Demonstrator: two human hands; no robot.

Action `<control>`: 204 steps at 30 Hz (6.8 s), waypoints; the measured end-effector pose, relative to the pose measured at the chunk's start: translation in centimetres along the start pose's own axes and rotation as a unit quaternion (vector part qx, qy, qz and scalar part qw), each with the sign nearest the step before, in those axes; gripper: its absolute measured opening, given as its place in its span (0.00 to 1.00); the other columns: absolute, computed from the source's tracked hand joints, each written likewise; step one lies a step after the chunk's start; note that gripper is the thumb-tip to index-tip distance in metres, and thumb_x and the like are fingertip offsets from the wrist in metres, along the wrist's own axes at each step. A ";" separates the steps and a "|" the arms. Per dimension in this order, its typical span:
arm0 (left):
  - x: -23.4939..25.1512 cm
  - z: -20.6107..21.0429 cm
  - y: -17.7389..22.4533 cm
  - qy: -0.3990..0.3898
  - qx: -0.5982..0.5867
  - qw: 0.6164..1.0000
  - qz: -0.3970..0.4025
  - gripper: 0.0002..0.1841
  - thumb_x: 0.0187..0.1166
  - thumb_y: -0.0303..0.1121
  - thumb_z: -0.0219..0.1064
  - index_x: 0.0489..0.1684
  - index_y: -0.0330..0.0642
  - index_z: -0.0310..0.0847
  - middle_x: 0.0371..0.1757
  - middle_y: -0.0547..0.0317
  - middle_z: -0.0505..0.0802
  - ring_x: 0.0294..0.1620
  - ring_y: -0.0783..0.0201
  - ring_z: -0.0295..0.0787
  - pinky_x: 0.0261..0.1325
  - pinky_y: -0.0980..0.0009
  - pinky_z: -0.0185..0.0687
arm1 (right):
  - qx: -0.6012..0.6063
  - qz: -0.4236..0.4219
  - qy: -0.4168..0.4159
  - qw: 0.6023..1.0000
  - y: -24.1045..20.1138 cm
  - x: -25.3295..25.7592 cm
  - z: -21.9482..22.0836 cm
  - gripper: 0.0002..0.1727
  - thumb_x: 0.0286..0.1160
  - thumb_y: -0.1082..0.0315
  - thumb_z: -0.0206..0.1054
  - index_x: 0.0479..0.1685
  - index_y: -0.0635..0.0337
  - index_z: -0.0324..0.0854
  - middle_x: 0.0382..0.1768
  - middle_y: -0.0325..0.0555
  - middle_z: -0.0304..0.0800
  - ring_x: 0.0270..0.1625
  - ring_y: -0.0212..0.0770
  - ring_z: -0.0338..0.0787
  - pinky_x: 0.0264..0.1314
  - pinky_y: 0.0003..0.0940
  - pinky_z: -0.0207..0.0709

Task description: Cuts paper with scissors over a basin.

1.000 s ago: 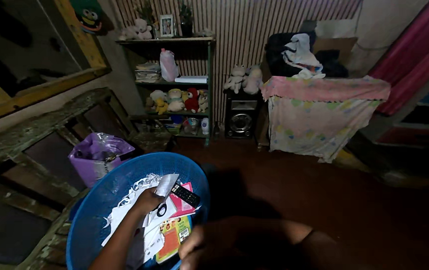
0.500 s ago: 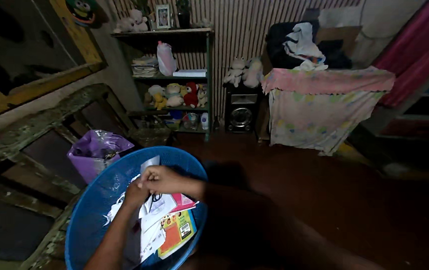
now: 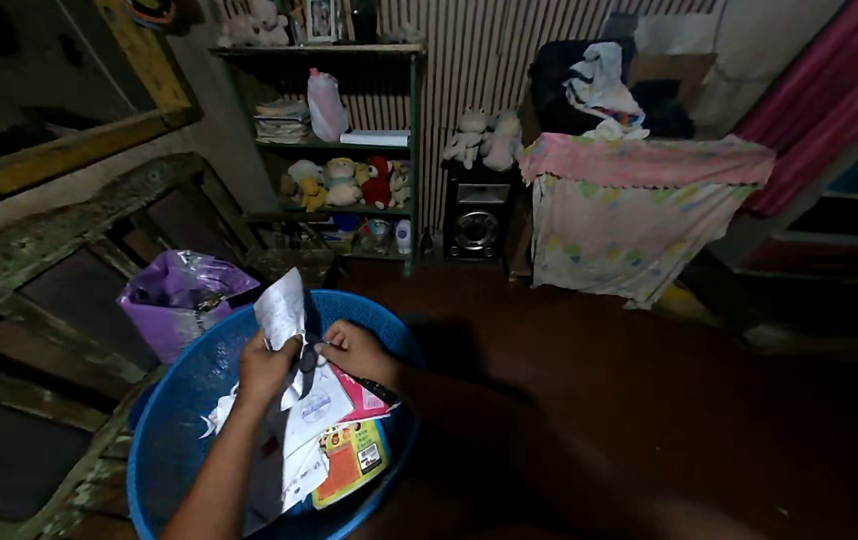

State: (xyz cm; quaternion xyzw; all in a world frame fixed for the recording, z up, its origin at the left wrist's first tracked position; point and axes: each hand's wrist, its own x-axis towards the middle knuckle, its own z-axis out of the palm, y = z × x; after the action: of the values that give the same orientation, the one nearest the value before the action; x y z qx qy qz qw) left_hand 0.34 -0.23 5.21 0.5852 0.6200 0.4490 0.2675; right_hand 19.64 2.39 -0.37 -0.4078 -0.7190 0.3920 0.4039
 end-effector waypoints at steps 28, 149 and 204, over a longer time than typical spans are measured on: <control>-1.3 1.6 -0.6 0.008 0.017 1.000 0.019 0.19 0.70 0.37 0.79 0.55 0.36 0.86 0.45 0.53 0.95 0.47 0.62 0.94 0.57 0.54 0.91 | 0.008 -0.053 -0.062 0.997 -0.5 -0.9 1.1 0.18 0.80 0.56 0.69 0.44 0.67 0.84 0.37 0.52 0.89 0.41 0.42 0.90 0.51 0.43 0.85; 0.1 -1.3 -0.1 0.054 -0.031 0.998 -0.012 0.13 0.80 0.36 0.65 0.50 0.35 0.85 0.36 0.55 0.91 0.34 0.66 0.89 0.42 0.61 0.88 | 0.188 0.076 0.055 0.978 -1.9 -0.4 0.1 0.21 0.87 0.56 0.63 0.59 0.69 0.77 0.45 0.56 0.87 0.38 0.42 0.90 0.40 0.38 0.88; 1.3 0.0 7.9 0.140 0.046 0.909 0.391 0.14 0.81 0.30 0.63 0.59 0.34 0.83 0.51 0.47 0.92 0.53 0.60 0.91 0.60 0.56 0.87 | 0.551 0.327 -0.225 0.734 -11.0 -10.4 6.4 0.45 0.83 0.26 0.44 0.73 0.63 0.64 0.55 0.60 0.85 0.53 0.54 0.90 0.60 0.56 0.84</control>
State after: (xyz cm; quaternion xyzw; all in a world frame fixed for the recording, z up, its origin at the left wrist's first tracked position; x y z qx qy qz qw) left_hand 3.98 0.35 12.32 0.7236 0.3926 0.5658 -0.0461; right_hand 14.43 -12.52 4.37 -0.2236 -0.2687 0.9080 0.2311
